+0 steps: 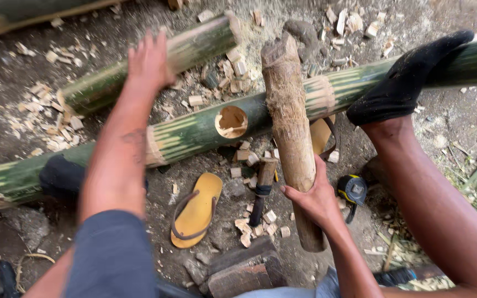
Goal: The person uses a wooden mallet and a chisel to carve a hole into a bamboo pole. They repeatedly strike the chisel to remove material, then insert a smaller bamboo piece into the hole to test the fit. The person continues to refine the hole and the inserted piece using the same tools.
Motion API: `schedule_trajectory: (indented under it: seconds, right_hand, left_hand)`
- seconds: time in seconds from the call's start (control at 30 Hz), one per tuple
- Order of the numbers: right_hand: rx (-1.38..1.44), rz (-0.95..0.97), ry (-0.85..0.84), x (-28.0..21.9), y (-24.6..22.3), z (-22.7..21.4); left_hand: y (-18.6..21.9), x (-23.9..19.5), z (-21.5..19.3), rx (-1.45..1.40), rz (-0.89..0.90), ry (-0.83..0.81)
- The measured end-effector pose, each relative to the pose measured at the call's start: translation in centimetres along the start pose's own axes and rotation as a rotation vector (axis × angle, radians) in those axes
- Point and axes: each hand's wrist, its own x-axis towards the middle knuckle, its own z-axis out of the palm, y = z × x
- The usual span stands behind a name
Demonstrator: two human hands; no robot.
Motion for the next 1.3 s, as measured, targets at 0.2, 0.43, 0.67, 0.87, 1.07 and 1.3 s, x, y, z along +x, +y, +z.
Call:
schedule_trajectory:
  seconds: [0.2,0.43,0.67,0.87,1.07,1.3]
  right_hand:
    - [0.007,-0.060,0.028,1.1,0.9,0.5]
    - [0.004,-0.137,0.043,3.3,1.5,1.3]
    - [0.302,-0.190,-0.004,3.2,2.6,1.5]
    - [0.263,-0.175,0.009,2.6,4.4,1.0]
    - [0.175,-0.172,0.029,-2.3,-1.6,-2.2]
    - [0.154,-0.651,0.119,-11.3,-10.6,-10.7]
  left_hand:
    - [-1.9,-1.3,0.2,-0.598,-0.303,-0.479]
    - [-4.9,-1.6,-16.9,-1.087,-0.022,0.242]
    - [2.7,-1.8,-25.8,-1.460,-0.032,0.497]
    - [6.7,-5.0,-23.6,-1.249,-0.108,0.481]
    - [4.9,-7.7,-24.8,-1.356,-0.159,0.460]
    - [6.8,-6.5,-25.0,-1.285,-0.005,0.455]
